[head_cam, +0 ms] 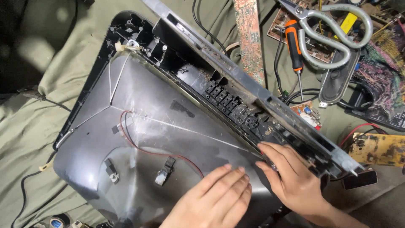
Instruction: Reassembling the internal components and frame of a CRT television, including the deflection yoke and outer casing.
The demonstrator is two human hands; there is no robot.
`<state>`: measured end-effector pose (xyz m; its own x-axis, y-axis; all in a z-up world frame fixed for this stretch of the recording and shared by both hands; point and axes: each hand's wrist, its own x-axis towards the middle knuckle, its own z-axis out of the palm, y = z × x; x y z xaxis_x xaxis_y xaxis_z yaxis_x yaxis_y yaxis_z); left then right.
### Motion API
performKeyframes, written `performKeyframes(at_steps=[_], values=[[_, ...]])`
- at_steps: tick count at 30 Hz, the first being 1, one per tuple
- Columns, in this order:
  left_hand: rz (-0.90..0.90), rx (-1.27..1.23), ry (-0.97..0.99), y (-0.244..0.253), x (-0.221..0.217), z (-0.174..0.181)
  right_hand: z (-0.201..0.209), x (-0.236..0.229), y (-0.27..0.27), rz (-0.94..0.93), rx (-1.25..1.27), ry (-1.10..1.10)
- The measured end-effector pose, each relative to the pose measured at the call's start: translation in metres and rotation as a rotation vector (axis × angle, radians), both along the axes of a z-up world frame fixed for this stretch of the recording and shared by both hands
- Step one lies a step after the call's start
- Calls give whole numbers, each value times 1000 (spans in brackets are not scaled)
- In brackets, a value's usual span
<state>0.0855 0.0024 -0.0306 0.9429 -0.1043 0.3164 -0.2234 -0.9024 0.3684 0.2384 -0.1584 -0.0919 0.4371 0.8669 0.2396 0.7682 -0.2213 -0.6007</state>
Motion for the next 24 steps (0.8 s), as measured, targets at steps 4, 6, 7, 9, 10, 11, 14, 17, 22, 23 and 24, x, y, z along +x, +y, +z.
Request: performKeyframes(at_steps=[4,6,7,9,10,11,14,17,22,23,24], values=[[-4,-100,-28,3,2,22,-9,-8,-12,-37,5,-72],[38,-106,-58,1,-2,22,-16,-12,-22,-44,73,-111],[79,-125,-78,0,-4,23,-20,-14,-26,-51,130,-138],[184,-228,-122,-4,-4,35,16,-15,-18,-2,182,-20],[285,-347,-155,-6,-4,40,34,-16,-15,46,218,106],[277,-340,-165,-10,-8,53,45,-17,-10,42,227,96],[350,-342,-203,-19,-20,90,70,-16,9,146,246,-86],[328,-220,-105,-15,-34,125,70,-12,38,231,363,73],[166,302,353,49,-22,121,53,2,92,253,237,202],[170,304,350,55,-12,120,46,5,98,257,239,199],[179,333,401,61,-1,120,40,8,103,216,181,233]])
